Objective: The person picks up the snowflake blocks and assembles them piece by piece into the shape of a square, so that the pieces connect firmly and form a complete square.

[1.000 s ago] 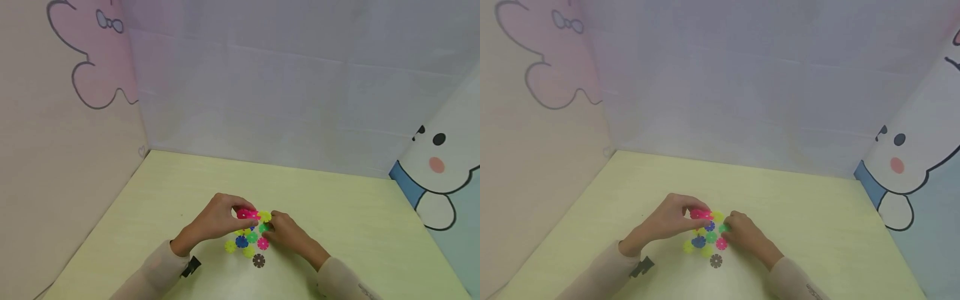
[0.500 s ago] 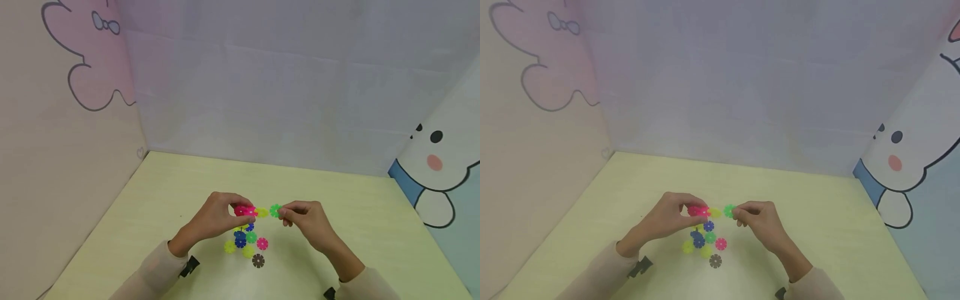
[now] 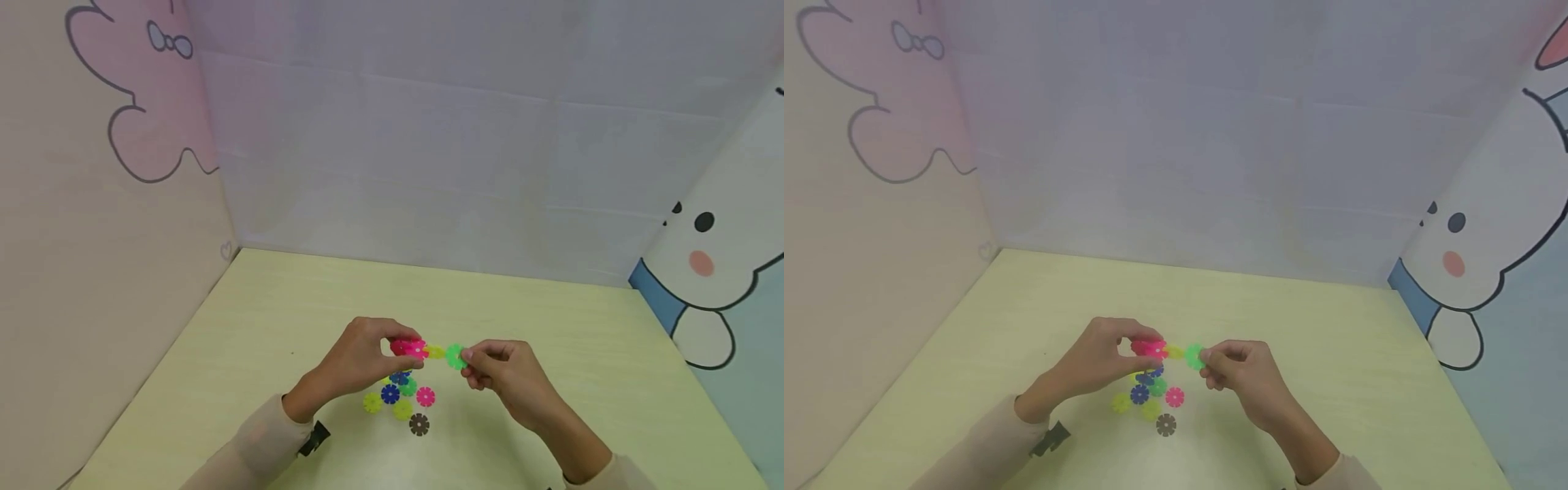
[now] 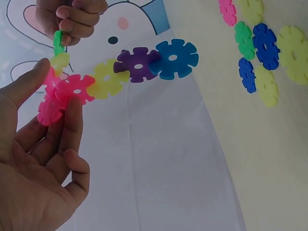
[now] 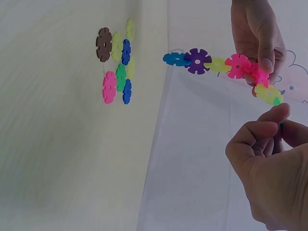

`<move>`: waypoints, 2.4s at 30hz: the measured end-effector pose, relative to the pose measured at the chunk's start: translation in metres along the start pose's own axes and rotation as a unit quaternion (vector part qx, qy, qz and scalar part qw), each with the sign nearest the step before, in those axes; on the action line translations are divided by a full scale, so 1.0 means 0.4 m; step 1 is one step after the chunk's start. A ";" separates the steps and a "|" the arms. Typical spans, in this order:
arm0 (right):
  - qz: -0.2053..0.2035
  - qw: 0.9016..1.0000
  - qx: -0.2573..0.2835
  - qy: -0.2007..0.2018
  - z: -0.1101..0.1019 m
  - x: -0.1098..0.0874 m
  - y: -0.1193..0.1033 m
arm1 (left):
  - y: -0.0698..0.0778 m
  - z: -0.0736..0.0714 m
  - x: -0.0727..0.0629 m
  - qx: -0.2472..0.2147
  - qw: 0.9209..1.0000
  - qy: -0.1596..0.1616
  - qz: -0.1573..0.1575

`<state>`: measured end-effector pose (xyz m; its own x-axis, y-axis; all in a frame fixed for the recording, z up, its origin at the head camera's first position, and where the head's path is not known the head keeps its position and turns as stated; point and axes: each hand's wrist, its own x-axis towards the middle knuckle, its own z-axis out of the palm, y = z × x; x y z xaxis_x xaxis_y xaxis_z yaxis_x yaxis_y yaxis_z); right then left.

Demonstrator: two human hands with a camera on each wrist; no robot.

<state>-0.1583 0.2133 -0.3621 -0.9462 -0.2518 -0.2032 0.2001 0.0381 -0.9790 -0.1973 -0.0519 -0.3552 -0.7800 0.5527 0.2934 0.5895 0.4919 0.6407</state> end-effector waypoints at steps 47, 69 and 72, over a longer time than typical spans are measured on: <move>0.029 0.996 0.064 -0.061 0.030 0.023 0.037 | -0.019 0.047 0.008 0.040 0.998 -0.012 0.052; -0.135 0.866 -0.481 -0.038 0.086 0.108 0.200 | -0.057 0.020 -0.005 -0.041 0.998 0.000 0.055; -0.148 0.846 -0.511 -0.038 0.103 0.115 0.207 | -0.051 0.021 -0.006 -0.051 0.998 -0.003 0.045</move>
<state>-0.1747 0.1650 -0.4518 -0.8899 -0.4559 0.0159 -0.4031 0.7695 -0.4953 -0.2057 -0.0575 -0.3749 -0.7231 0.5958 0.3496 0.6329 0.3688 0.6807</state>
